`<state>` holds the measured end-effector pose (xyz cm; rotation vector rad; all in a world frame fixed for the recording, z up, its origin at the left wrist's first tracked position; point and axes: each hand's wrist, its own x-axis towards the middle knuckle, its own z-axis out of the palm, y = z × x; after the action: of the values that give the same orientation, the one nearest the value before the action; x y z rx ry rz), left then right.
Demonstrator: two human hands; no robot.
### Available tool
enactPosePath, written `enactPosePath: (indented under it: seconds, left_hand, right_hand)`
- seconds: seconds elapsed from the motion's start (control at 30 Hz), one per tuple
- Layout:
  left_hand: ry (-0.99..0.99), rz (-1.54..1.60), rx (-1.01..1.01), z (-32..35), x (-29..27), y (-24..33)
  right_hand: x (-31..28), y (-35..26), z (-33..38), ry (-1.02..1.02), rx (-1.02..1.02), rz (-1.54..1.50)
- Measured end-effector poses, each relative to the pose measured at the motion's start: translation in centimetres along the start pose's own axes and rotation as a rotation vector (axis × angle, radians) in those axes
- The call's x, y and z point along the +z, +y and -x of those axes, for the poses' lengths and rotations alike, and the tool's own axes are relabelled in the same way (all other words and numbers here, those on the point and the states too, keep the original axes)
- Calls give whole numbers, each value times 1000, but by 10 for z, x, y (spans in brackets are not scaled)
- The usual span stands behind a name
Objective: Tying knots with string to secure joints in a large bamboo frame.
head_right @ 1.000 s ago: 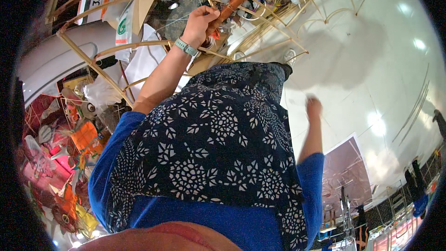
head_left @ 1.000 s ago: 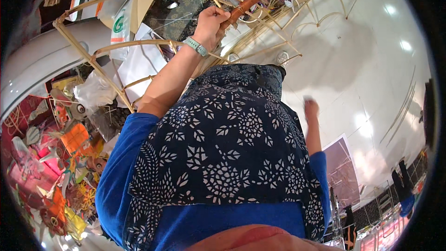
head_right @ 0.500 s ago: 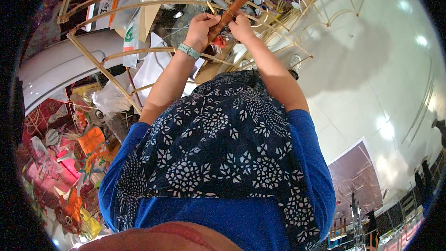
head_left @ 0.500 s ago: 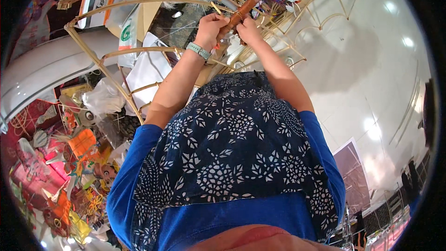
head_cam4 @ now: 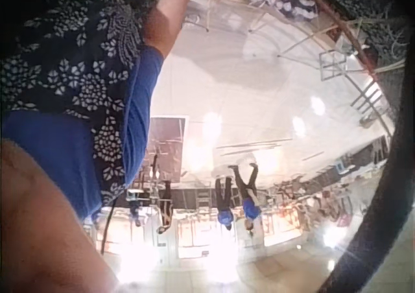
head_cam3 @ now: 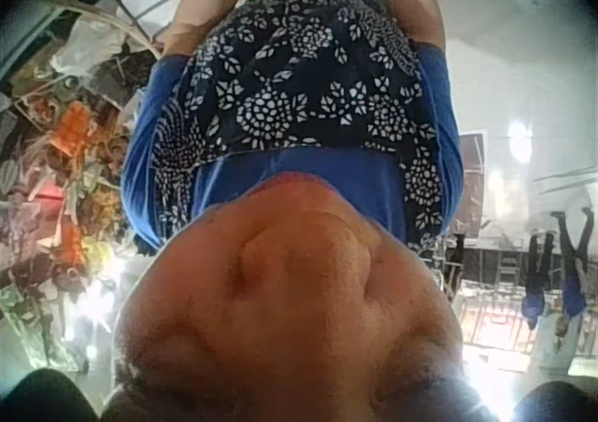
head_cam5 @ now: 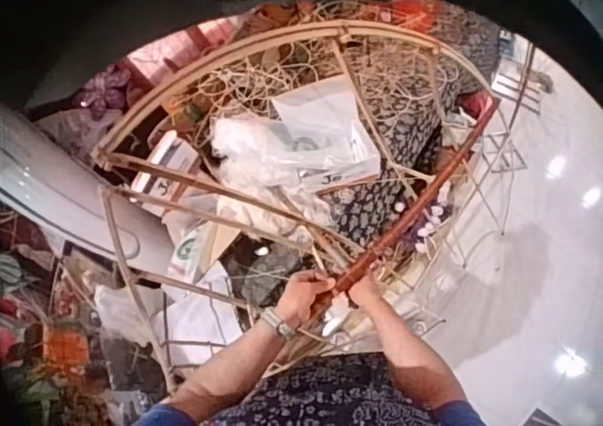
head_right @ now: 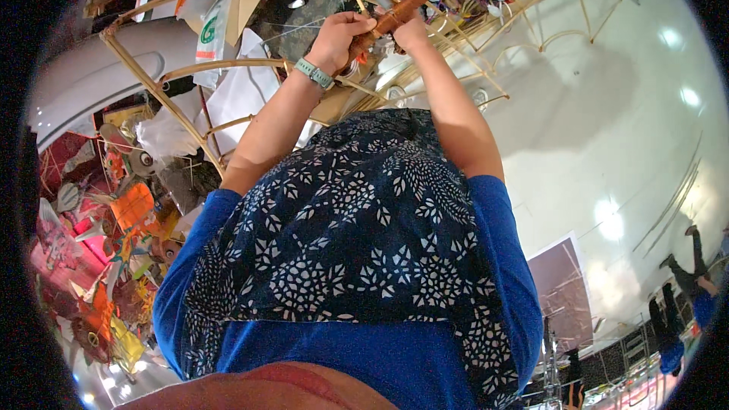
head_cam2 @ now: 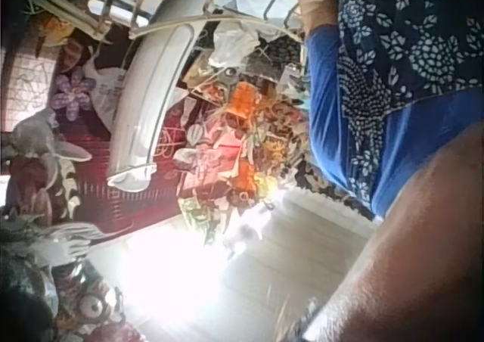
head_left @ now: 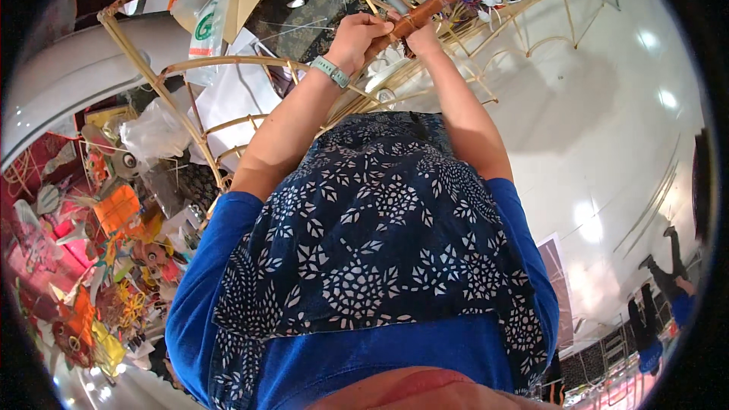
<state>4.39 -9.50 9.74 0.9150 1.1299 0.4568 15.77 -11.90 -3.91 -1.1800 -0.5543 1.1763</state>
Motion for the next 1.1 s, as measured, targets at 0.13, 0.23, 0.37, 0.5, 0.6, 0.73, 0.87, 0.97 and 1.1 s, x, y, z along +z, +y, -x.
enactPosePath:
  seconds: [0.13, 0.23, 0.37, 0.5, 0.6, 0.73, 0.87, 0.97, 1.1]
  left_hand:
    - [-19, 18, -28, -1, 0, -1]
    - [-20, -42, 30, -1, -2, -3]
    - [-67, 1, 56, 4, -10, -8]
    - [-160, -330, 358, 14, -16, -18]
    - [-39, -531, 545, 15, -10, -25]
    - [79, -777, 628, 14, -7, -27]
    - [97, -788, 686, 14, -8, -28]
    - [93, -787, 706, 11, -8, -33]
    - [94, -783, 753, 8, -7, -36]
  right_hand:
    - [1, -10, 2, 12, -93, 201]
    - [-1, -20, 6, 36, -50, 340]
    - [-9, -26, 15, 1, 91, 120]
    - [-15, -28, 19, -39, -25, 438]
    - [-19, -29, 20, -112, -91, 427]
    - [-28, -29, 23, -186, -85, 555]
    - [-40, -35, 36, -279, 142, 572]
    - [-47, -49, 52, -257, 144, 525]
    - [-45, -74, 72, -239, 120, 543]
